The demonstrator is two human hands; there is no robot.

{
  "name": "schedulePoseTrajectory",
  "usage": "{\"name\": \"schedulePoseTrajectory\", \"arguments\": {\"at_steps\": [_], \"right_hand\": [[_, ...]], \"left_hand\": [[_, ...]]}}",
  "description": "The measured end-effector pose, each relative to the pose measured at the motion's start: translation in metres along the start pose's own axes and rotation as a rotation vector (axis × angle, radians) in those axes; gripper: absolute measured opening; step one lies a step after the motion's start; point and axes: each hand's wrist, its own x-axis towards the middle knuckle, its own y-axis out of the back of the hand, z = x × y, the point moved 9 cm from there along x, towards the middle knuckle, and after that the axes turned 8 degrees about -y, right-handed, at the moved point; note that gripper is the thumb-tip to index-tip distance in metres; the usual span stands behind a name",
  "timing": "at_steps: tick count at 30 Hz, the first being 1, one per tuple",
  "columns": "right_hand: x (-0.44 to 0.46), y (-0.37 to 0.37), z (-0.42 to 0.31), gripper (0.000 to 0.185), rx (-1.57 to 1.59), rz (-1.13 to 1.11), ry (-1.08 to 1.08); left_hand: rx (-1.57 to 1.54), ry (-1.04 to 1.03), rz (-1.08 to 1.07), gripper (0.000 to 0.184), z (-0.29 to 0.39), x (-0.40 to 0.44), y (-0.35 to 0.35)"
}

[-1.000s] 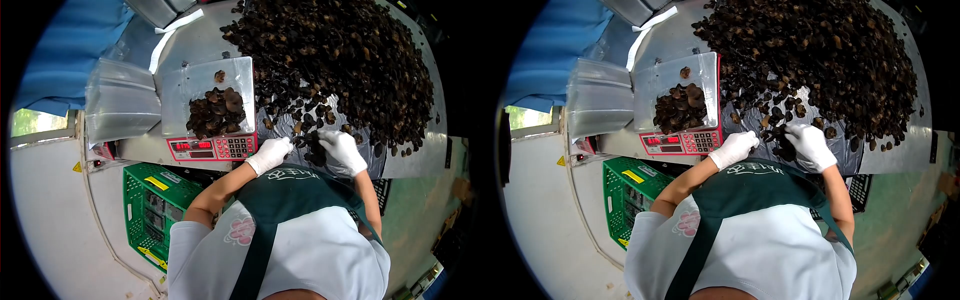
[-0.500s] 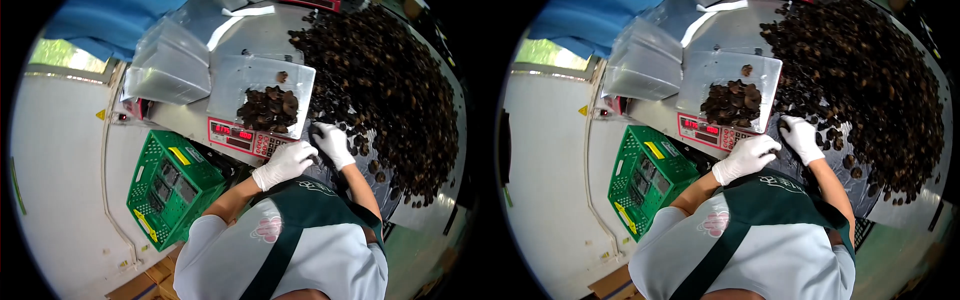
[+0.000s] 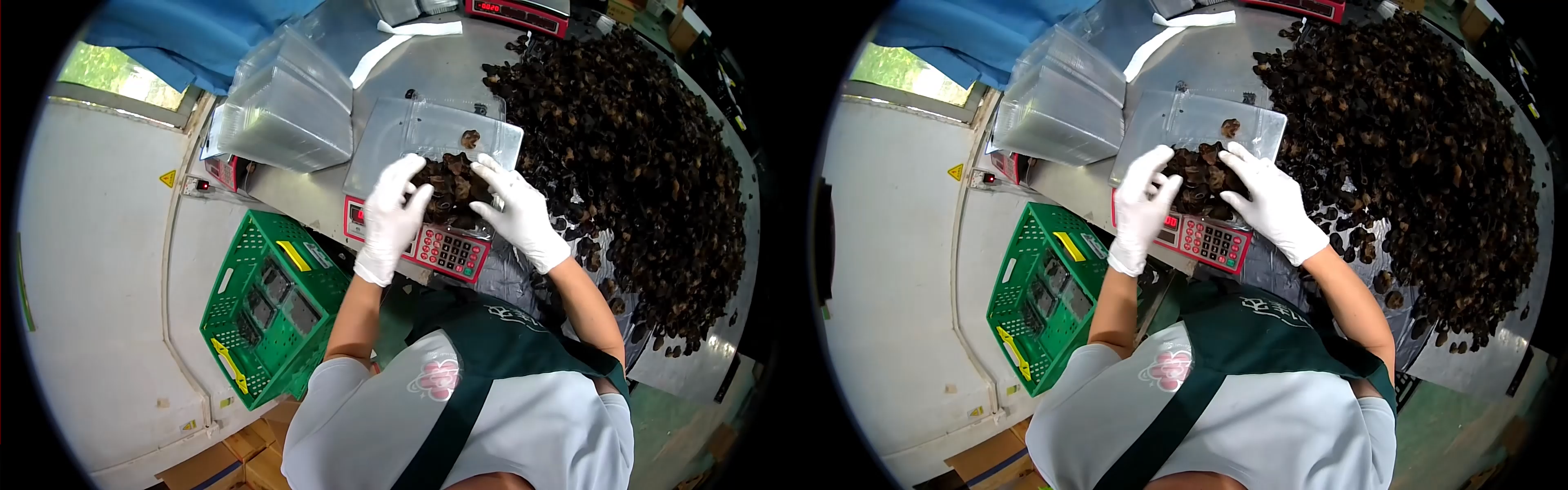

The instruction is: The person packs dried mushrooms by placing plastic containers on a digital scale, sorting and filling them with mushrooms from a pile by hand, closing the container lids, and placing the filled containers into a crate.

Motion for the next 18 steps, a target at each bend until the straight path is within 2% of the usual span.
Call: {"name": "schedulePoseTrajectory", "arguments": {"at_steps": [3, 5, 7, 8, 9, 11, 14, 17, 18], "right_hand": [[-0.001, 0.015, 0.024, 0.042, 0.105, 0.119, -0.066], [0.001, 0.014, 0.061, 0.041, 0.205, 0.043, -0.346], [0.007, 0.007, 0.092, 0.042, 0.296, -0.097, -0.616], [0.017, 0.004, 0.103, 0.045, 0.355, -0.012, -0.515], [0.023, -0.008, 0.122, 0.051, 0.448, -0.073, -0.557], [0.037, -0.025, 0.132, 0.059, 0.722, -0.11, -0.618], [0.052, -0.031, 0.119, 0.063, 0.897, -0.182, -0.708], [0.058, -0.024, 0.116, 0.065, 0.974, -0.092, -0.61], [0.057, -0.019, 0.11, 0.056, 0.963, -0.075, -0.591]], "left_hand": [[0.002, 0.129, 0.085, 0.034, -0.034, 0.016, 0.027], [-0.111, 0.219, 0.124, 0.033, -0.074, 0.032, 0.03], [-0.345, 0.458, 0.025, 0.036, -0.124, 0.046, 0.009], [-0.467, 0.534, -0.011, 0.04, -0.136, 0.052, -0.004], [-0.589, 0.608, -0.048, 0.043, -0.143, 0.057, -0.017], [-0.669, 0.61, -0.092, 0.048, -0.151, 0.069, -0.038], [-0.816, 0.613, -0.147, 0.057, -0.146, 0.082, -0.052], [-0.864, 0.533, -0.13, 0.066, -0.131, 0.086, -0.046], [-0.861, 0.447, -0.089, 0.068, -0.121, 0.089, -0.037]]}}
